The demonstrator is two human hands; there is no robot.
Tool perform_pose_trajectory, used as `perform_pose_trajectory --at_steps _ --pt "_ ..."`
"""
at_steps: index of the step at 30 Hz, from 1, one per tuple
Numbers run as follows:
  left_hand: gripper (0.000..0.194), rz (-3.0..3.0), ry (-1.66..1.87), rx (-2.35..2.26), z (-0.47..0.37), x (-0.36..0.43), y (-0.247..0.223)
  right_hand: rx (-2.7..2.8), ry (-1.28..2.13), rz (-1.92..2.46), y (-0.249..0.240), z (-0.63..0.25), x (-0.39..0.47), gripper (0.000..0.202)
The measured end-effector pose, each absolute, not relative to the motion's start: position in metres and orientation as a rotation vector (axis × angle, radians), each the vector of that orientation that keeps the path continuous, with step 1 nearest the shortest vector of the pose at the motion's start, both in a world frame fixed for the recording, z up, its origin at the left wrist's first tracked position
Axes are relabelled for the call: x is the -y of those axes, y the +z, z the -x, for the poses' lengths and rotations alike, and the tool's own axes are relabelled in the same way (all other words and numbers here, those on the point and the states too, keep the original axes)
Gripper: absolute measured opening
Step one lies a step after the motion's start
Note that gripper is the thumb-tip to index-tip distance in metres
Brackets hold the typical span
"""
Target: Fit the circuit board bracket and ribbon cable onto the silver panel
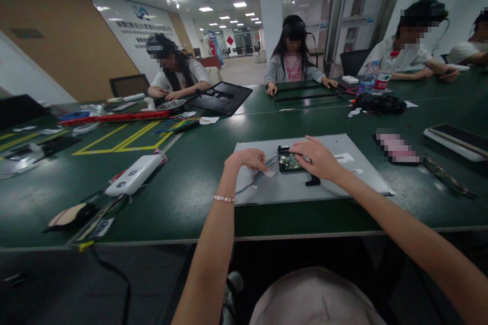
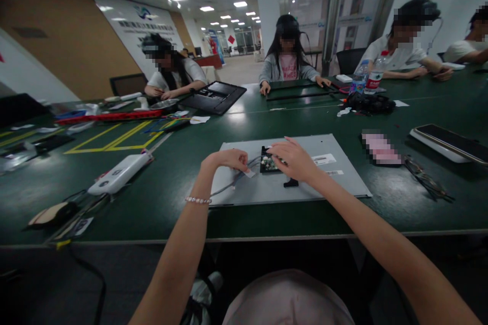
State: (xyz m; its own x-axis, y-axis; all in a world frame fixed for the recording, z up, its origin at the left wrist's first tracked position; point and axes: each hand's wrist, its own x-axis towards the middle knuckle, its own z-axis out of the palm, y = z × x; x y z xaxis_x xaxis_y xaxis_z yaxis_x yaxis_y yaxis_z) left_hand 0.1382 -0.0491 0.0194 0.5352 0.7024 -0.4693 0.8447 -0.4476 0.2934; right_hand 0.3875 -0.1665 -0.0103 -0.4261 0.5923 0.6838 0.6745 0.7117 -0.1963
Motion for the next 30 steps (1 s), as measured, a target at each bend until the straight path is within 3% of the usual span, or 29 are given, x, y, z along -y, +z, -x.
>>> perform_pose_trajectory --at_steps 8,11,17,24,30 --pt "0.035 -2.396 -0.330 -1.203 -0.138 0.048 0.019 1.573 -0.271 1.189 -0.008 -0.436 0.149 0.023" --pt "0.035 -2.423 -0.320 -1.199 -0.138 0.048 0.020 1.372 -0.179 1.211 -0.012 -0.448 0.142 0.021" --pt "0.036 -2.447 -0.342 -1.159 -0.138 0.048 0.020 1.065 0.295 1.222 -0.024 -0.466 0.125 0.049" --pt "0.037 -2.469 -0.298 -1.167 -0.138 0.049 0.022 0.855 0.358 1.180 -0.030 -0.488 0.115 0.074" --pt "0.041 -2.528 -0.158 -1.208 -0.139 0.050 0.026 0.872 0.356 1.198 -0.038 -0.494 0.112 0.080"
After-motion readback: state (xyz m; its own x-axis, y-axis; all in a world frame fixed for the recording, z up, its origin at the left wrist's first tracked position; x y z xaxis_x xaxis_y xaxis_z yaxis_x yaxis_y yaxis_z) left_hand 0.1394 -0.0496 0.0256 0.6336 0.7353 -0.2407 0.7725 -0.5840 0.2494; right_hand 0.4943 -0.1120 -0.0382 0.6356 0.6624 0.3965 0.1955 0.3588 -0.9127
